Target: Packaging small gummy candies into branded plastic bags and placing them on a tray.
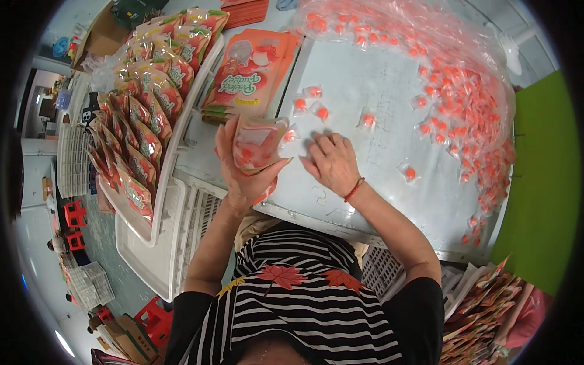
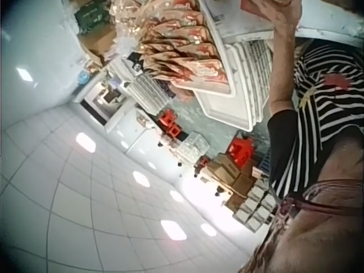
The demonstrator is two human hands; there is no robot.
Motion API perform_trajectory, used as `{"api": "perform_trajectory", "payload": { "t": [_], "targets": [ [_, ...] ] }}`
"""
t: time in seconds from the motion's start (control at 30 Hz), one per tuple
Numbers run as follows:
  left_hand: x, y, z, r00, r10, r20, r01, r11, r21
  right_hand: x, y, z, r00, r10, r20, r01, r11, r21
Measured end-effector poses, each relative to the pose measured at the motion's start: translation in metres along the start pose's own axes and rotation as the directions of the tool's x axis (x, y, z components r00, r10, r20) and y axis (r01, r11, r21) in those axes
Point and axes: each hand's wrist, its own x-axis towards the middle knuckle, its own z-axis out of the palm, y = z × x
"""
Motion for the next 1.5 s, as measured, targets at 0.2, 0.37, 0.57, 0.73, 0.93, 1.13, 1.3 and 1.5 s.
{"api": "perform_trajectory", "payload": {
  "t": [0.2,0.37,0.57,0.73,0.93,1.13,1.3,1.5],
  "targets": [
    [0.004,-0.003,0.015,0.998,-0.054,0.012,0.055,0.997,-0.051,0.028,0.009,-0.004,0.922,0.345,-0.175,-0.243,0.869,0.431],
    [-0.001,-0.006,0.018,0.997,0.071,-0.004,-0.07,0.992,0.109,0.092,-0.027,-0.079,0.612,0.717,0.335,-0.285,-0.196,0.938],
    [0.005,-0.001,0.026,0.999,0.036,-0.009,-0.035,0.995,0.097,0.109,-0.049,-0.063,0.726,0.653,0.215,0.019,-0.332,0.943],
    [0.006,-0.006,0.028,0.998,0.063,-0.01,-0.062,0.995,0.08,0.097,-0.05,-0.066,0.792,0.598,0.126,-0.134,-0.032,0.991],
    [0.006,-0.009,0.033,0.996,0.088,-0.018,-0.087,0.994,0.069,0.096,-0.058,-0.065,0.867,0.498,0.014,-0.224,0.363,0.905],
    [0.007,-0.01,0.02,0.994,-0.08,-0.072,0.073,0.993,-0.095,0.086,-0.039,-0.071,0.867,0.477,-0.144,-0.188,0.581,0.792],
    [0.003,-0.01,-0.02,0.978,0.008,-0.208,-0.028,0.995,-0.094,0.035,0.066,-0.014,0.819,0.481,-0.313,-0.395,0.868,0.301],
    [-0.02,-0.025,-0.057,0.951,-0.205,-0.231,0.208,0.978,-0.009,0.069,0.051,0.022,0.885,0.341,-0.318,-0.263,0.928,0.262]
  ]
}}
